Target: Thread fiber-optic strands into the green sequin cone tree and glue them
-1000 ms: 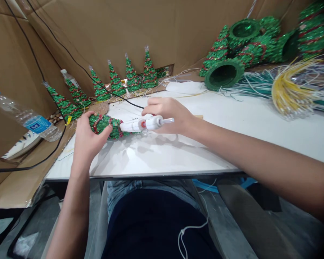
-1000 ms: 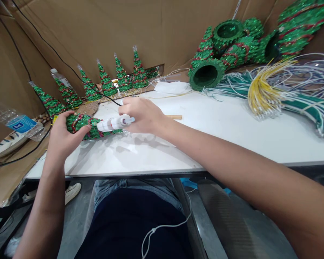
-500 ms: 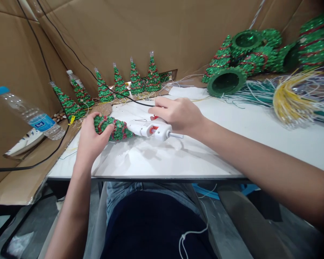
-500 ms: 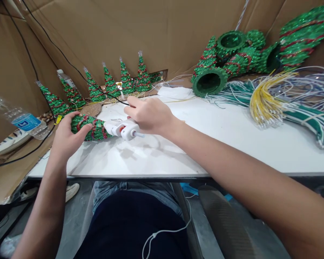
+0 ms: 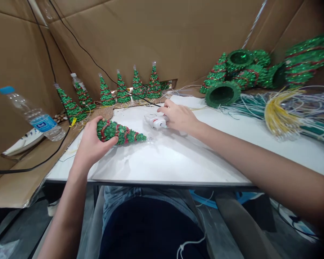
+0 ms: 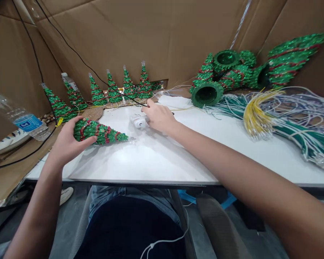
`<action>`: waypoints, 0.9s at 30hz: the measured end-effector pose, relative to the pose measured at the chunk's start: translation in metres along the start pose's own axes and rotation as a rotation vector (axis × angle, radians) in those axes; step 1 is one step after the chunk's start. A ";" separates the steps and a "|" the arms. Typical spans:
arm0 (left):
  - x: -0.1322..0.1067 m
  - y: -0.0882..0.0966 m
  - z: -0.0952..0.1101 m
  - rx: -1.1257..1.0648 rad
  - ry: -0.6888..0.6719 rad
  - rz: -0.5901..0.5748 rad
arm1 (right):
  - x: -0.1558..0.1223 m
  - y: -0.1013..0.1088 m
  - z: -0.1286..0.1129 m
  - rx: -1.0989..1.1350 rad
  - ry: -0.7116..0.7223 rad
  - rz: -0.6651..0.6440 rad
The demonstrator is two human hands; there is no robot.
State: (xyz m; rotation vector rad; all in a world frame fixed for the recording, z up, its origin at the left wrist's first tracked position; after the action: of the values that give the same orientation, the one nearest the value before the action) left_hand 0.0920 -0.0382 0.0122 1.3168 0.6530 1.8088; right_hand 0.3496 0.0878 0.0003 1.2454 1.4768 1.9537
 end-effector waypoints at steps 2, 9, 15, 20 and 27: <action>0.000 0.001 -0.001 0.002 -0.003 -0.019 | 0.010 -0.003 -0.001 0.012 -0.013 -0.048; 0.002 0.009 -0.011 -0.024 -0.062 -0.111 | 0.061 -0.016 0.004 0.207 -0.018 -0.311; -0.002 0.013 -0.018 -0.066 -0.110 -0.111 | 0.075 -0.031 0.009 0.280 -0.026 -0.359; -0.008 0.013 -0.017 -0.066 -0.122 -0.070 | 0.062 -0.026 0.001 0.332 0.000 -0.251; -0.014 0.010 -0.015 -0.040 -0.146 -0.027 | 0.002 0.020 -0.065 0.782 0.397 0.111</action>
State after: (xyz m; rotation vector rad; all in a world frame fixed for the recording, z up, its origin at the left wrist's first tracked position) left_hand 0.0765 -0.0551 0.0074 1.3916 0.5498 1.6774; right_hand 0.2985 0.0459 0.0163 1.2711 2.5873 1.8075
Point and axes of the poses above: each hand's wrist, its own x-axis towards the middle knuckle, its own y-axis out of the back of the hand, z = x × y, the point moved 1 cm from there along x, towards the middle knuckle, and after that the axes turned 4 degrees about x, right-handed, at the moved point
